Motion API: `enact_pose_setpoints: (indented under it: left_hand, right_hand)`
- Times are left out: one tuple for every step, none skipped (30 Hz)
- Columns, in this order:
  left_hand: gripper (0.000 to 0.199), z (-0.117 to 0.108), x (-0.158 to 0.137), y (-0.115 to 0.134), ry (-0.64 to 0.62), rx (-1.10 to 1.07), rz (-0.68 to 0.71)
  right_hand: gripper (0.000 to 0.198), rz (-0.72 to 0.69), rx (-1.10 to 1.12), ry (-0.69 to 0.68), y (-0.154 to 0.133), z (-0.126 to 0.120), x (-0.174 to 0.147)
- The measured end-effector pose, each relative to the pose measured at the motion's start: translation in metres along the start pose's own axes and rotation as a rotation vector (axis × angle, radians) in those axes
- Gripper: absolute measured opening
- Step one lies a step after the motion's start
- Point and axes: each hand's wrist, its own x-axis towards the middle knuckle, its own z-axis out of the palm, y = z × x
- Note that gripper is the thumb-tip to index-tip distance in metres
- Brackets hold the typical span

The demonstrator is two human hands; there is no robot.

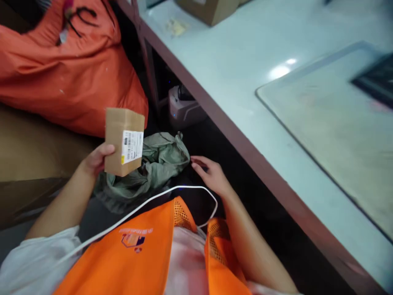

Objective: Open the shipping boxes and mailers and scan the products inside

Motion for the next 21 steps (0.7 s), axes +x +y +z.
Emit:
enact_pose_setpoints:
  left_hand:
    - [0.075, 0.017, -0.01, 0.015, -0.02, -0.054, 0.074]
    - [0.075, 0.039, -0.015, 0.026, -0.058, -0.091, 0.132]
    - [0.076, 0.064, -0.016, 0.034, -0.115, -0.11, 0.166]
    - [0.077, 0.093, -0.014, 0.04, -0.192, -0.11, 0.181]
    - [0.076, 0.124, -0.009, 0.045, -0.279, -0.094, 0.189]
    - [0.074, 0.155, -0.003, 0.05, -0.362, -0.07, 0.211]
    - [0.072, 0.187, 0.004, 0.056, -0.441, -0.043, 0.244]
    - [0.07, 0.219, 0.011, 0.062, -0.514, -0.013, 0.281]
    - [0.068, 0.249, 0.018, 0.069, -0.575, 0.019, 0.314]
    - [0.066, 0.278, 0.025, 0.076, -0.629, 0.059, 0.334]
    - [0.063, 0.305, 0.032, 0.084, -0.67, 0.105, 0.345]
    - [0.06, 0.33, 0.039, 0.092, -0.703, 0.156, 0.351]
    - [0.057, 0.354, 0.046, 0.1, -0.739, 0.212, 0.35]
    - [0.055, 0.376, 0.052, 0.106, -0.783, 0.267, 0.344]
    - [0.054, 0.396, 0.057, 0.111, -0.837, 0.324, 0.329]
    - [0.054, 0.414, 0.061, 0.115, -0.898, 0.382, 0.301]
    - [0.055, 0.43, 0.063, 0.118, -0.959, 0.438, 0.264]
    - [0.057, 0.442, 0.065, 0.12, -1.018, 0.49, 0.223]
    - [0.059, 0.453, 0.065, 0.121, -1.061, 0.531, 0.199]
    - [0.062, 0.46, 0.065, 0.121, -1.08, 0.562, 0.209]
    - [0.063, 0.464, 0.064, 0.12, -1.065, 0.579, 0.259]
  right_hand:
    - [0.037, -0.002, 0.041, 0.072, -0.012, -0.023, -0.028]
    - [0.037, 0.006, 0.04, 0.142, -0.023, -0.047, -0.058]
    - [0.037, 0.019, 0.017, 0.238, -0.035, -0.071, -0.09]
    - [0.036, 0.035, -0.028, 0.35, -0.046, -0.095, -0.122]
    - [0.035, 0.059, -0.094, 0.487, -0.056, -0.117, -0.155]
    - [0.034, 0.088, -0.166, 0.644, -0.065, -0.136, -0.187]
    - [0.034, 0.122, -0.241, 0.807, -0.073, -0.153, -0.217]
    - [0.033, 0.161, -0.313, 0.963, -0.078, -0.168, -0.245]
    - [0.033, 0.202, -0.383, 1.096, -0.082, -0.181, -0.27]
    - [0.034, 0.25, -0.443, 1.19, -0.082, -0.192, -0.291]
    - [0.034, 0.312, -0.495, 1.242, -0.079, -0.203, -0.308]
    - [0.036, 0.392, -0.54, 1.256, -0.073, -0.212, -0.321]
    - [0.038, 0.482, -0.575, 1.239, -0.065, -0.221, -0.331]
    - [0.041, 0.572, -0.598, 1.206, -0.055, -0.229, -0.337]
    - [0.045, 0.651, -0.614, 1.161, -0.043, -0.237, -0.34]
    - [0.049, 0.708, -0.638, 1.115, -0.031, -0.243, -0.34]
    - [0.052, 0.746, -0.673, 1.076, -0.02, -0.248, -0.339]
    - [0.055, 0.771, -0.718, 1.045, -0.011, -0.253, -0.336]
    - [0.057, 0.792, -0.764, 1.027, -0.003, -0.257, -0.333]
    - [0.06, 0.813, -0.802, 1.021, 0.003, -0.26, -0.329]
    - [0.062, 0.84, -0.823, 1.022, 0.007, -0.263, -0.325]
